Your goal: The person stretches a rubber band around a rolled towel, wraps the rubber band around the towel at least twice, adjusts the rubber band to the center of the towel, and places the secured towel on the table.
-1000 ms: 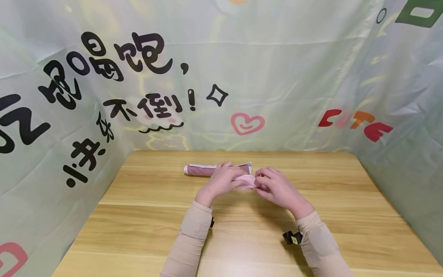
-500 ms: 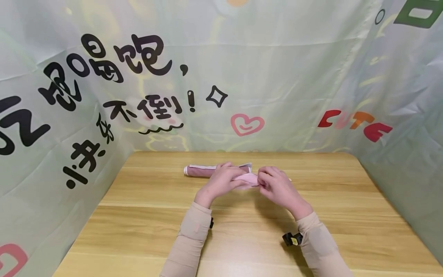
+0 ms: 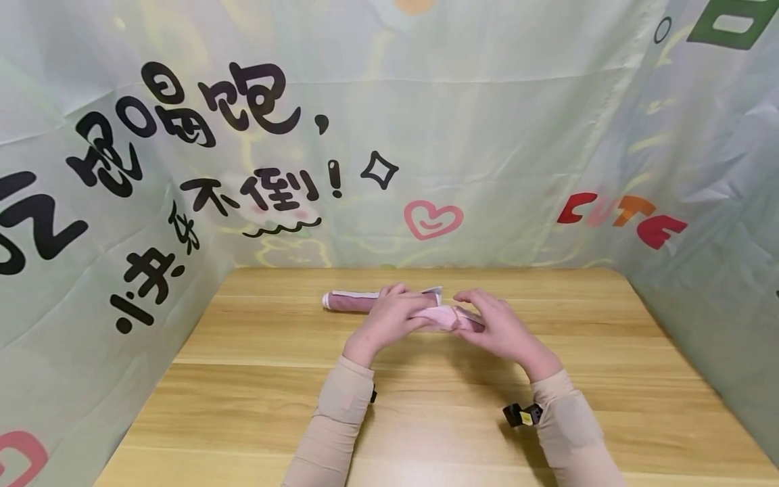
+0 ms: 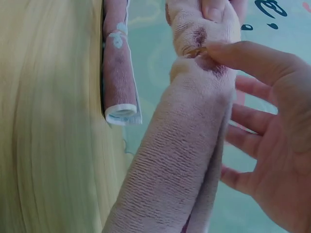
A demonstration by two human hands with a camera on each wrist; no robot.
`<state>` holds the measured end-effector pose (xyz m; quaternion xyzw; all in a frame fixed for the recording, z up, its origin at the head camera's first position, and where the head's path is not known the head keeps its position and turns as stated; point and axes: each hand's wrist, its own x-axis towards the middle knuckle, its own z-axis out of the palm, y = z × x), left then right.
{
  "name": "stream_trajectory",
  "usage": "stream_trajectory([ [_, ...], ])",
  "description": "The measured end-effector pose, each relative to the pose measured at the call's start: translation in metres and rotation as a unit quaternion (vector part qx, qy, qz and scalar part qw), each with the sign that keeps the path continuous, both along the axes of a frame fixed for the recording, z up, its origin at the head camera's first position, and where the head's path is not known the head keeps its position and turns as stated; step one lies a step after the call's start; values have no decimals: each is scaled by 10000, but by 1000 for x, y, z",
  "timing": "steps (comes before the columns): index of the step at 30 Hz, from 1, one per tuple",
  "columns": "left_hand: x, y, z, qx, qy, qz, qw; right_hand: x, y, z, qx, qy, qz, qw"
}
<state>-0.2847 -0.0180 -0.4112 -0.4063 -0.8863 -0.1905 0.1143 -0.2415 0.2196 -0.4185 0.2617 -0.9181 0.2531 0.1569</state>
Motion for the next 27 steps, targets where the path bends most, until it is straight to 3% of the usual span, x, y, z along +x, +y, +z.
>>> stream_trajectory([
  [4,2,3,0,-25,416,7,9991,2,1,2,16,-488,-106,9988],
  [8,4,6,0,-99,449,119,9989,1,0,1,-25,-621,-265,9977],
  [14,9,10,5,-219,12,396,9990,-3,-1,-4,337,131,-368,9987],
  [20,11,13,6,-368,-461,523,9969,-2,-5,-7,796,788,-255,9934],
  [27,7,13,0,-132,-858,140,9961,0,-8,-8,971,1120,-372,9883],
])
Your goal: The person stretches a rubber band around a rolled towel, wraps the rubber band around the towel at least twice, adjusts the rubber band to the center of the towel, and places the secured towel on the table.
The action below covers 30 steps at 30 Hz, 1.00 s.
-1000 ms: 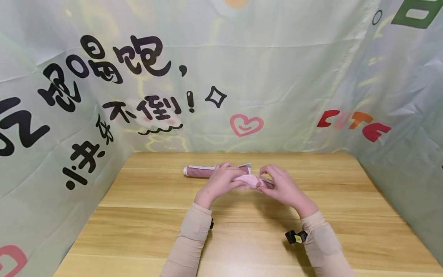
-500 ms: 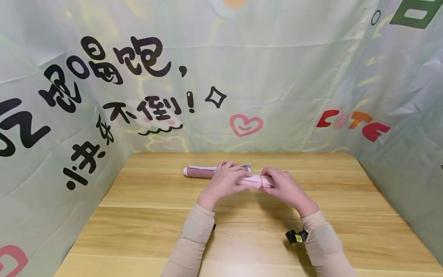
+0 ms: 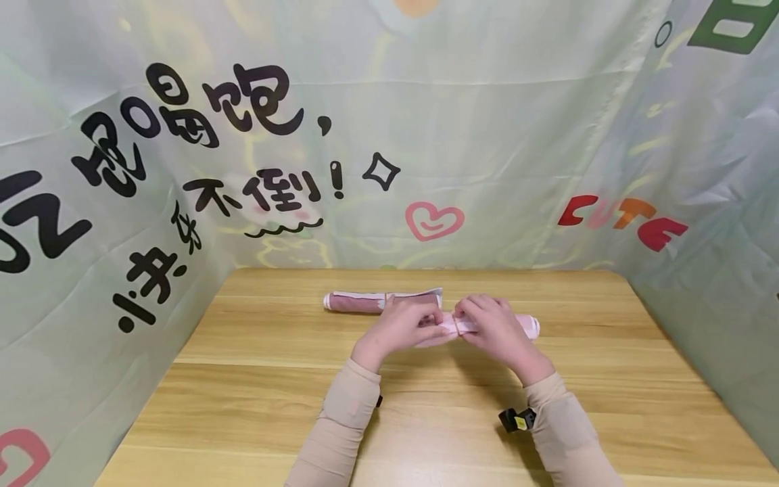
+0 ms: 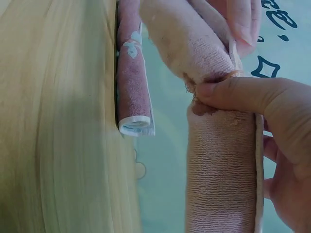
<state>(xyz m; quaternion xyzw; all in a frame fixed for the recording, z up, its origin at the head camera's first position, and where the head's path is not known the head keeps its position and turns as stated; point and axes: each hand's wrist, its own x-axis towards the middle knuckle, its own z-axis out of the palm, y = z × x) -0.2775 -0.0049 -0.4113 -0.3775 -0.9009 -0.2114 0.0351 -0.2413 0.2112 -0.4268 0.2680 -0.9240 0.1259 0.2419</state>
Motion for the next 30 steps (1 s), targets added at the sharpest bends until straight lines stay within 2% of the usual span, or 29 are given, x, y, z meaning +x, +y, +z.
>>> stream_trajectory([
  [5,0,0,-1,72,38,-84,9999,1,0,-1,-38,231,-4,9997],
  [11,-1,3,-4,83,295,249,9992,0,-2,-1,-87,389,-18,9992],
  [14,-1,5,-4,41,441,367,9983,1,-2,-1,-62,165,4,9998],
  [17,0,6,-4,-66,581,459,9972,2,0,2,-99,-300,101,9994],
  [20,1,7,-5,-260,824,490,9951,3,4,6,-465,-818,372,9949],
  [22,1,7,-6,-389,980,456,9934,3,6,8,-723,-906,573,9916],
  [24,2,8,-6,-508,1108,415,9917,2,7,9,-874,-784,759,9902],
  [27,2,8,-7,-546,1150,325,9913,-1,4,5,-760,-271,974,9920],
  [30,1,7,-8,-524,1170,189,9916,-4,2,0,-656,-69,1187,9907],
])
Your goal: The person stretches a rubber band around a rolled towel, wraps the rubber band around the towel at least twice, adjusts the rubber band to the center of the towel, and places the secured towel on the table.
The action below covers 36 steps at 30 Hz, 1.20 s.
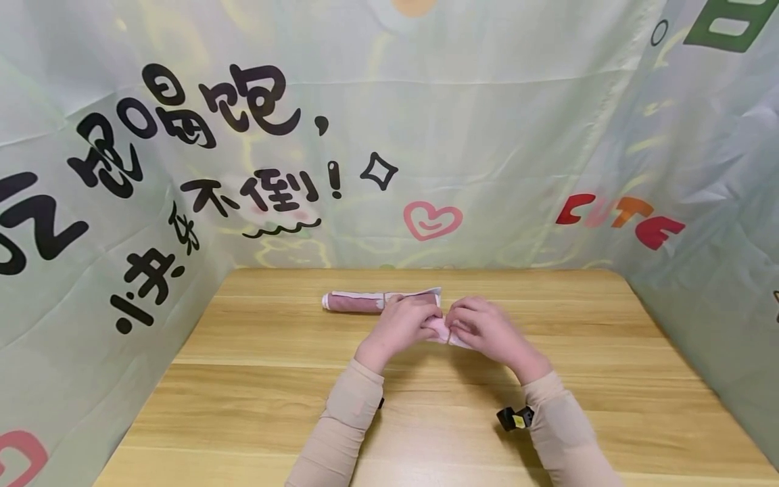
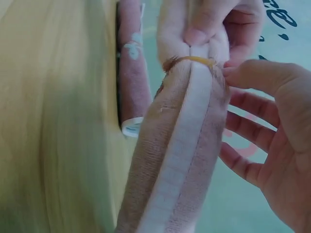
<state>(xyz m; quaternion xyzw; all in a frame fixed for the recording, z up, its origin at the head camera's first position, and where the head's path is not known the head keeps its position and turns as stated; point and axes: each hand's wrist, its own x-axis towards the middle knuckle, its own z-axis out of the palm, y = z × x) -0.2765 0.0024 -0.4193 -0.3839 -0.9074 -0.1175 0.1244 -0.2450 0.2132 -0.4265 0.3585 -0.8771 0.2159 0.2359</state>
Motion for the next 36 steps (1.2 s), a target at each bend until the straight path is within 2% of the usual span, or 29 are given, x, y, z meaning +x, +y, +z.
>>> stream_trajectory([
  [3,-2,-2,0,25,-17,-154,9999,0,-1,-3,-60,-96,174,9998],
  [8,-2,-5,2,33,-157,-337,9993,0,-1,-4,-110,-336,199,9992],
  [13,-2,-6,5,102,-171,-480,9986,-1,-1,-6,99,-264,229,9993],
  [17,-2,-8,5,136,-206,-494,9985,1,-2,-6,232,-328,208,9990],
  [22,-2,-11,6,193,-173,-433,9987,5,-3,-3,210,-625,89,9978],
  [30,-2,-11,6,150,-304,-549,9979,7,-2,-4,409,-847,-116,9955],
  [33,-2,-11,6,240,-346,-545,9976,5,0,-5,294,-919,-37,9953],
  [36,-2,-13,9,465,-349,-556,9968,4,1,-3,-230,-1142,185,9930],
])
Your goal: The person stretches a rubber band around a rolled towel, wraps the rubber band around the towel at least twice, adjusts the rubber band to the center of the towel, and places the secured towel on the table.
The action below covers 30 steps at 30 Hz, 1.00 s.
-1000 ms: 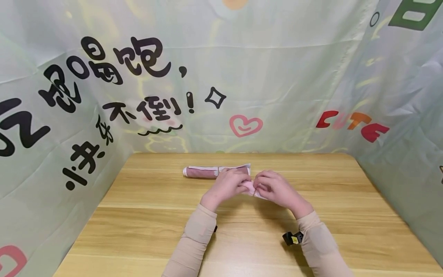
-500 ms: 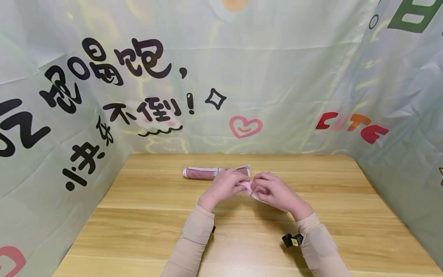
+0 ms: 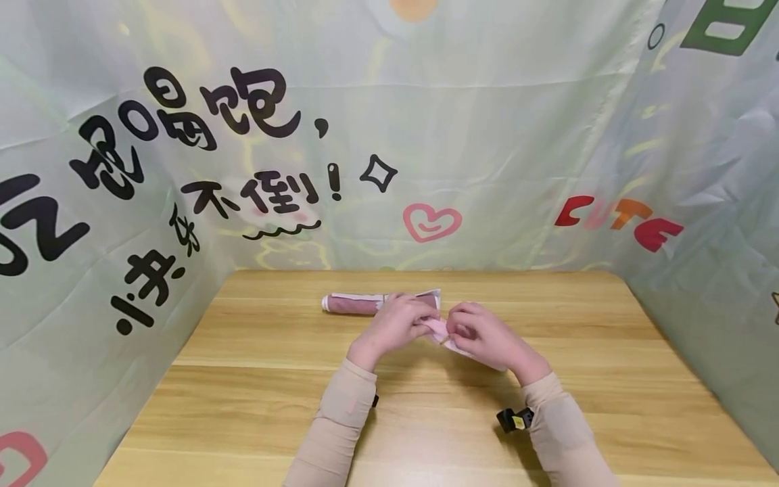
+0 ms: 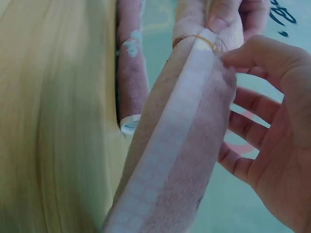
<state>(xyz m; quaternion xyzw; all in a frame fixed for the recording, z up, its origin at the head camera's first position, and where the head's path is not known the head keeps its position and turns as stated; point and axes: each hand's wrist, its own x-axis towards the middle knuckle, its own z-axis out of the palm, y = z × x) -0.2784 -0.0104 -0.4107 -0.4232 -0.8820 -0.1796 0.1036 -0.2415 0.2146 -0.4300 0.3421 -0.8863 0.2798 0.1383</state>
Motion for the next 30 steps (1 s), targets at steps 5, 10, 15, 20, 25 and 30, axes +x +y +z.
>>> stream_trajectory([
  [5,-1,-1,1,280,216,-111,9993,-2,1,4,-844,-88,-125,9963],
  [10,-2,0,0,376,459,-293,9978,-6,-1,1,-614,563,-46,9965],
  [15,-2,-1,-2,731,748,-307,9940,-4,0,2,-623,897,75,9940],
  [20,-3,0,-2,865,950,-348,9911,-6,1,3,-432,1314,137,9903],
  [25,-3,2,-4,977,1141,-493,9874,-7,0,2,-27,1520,216,9881],
  [30,-2,3,-7,876,1298,-489,9864,-2,-2,3,525,1111,-69,9924],
])
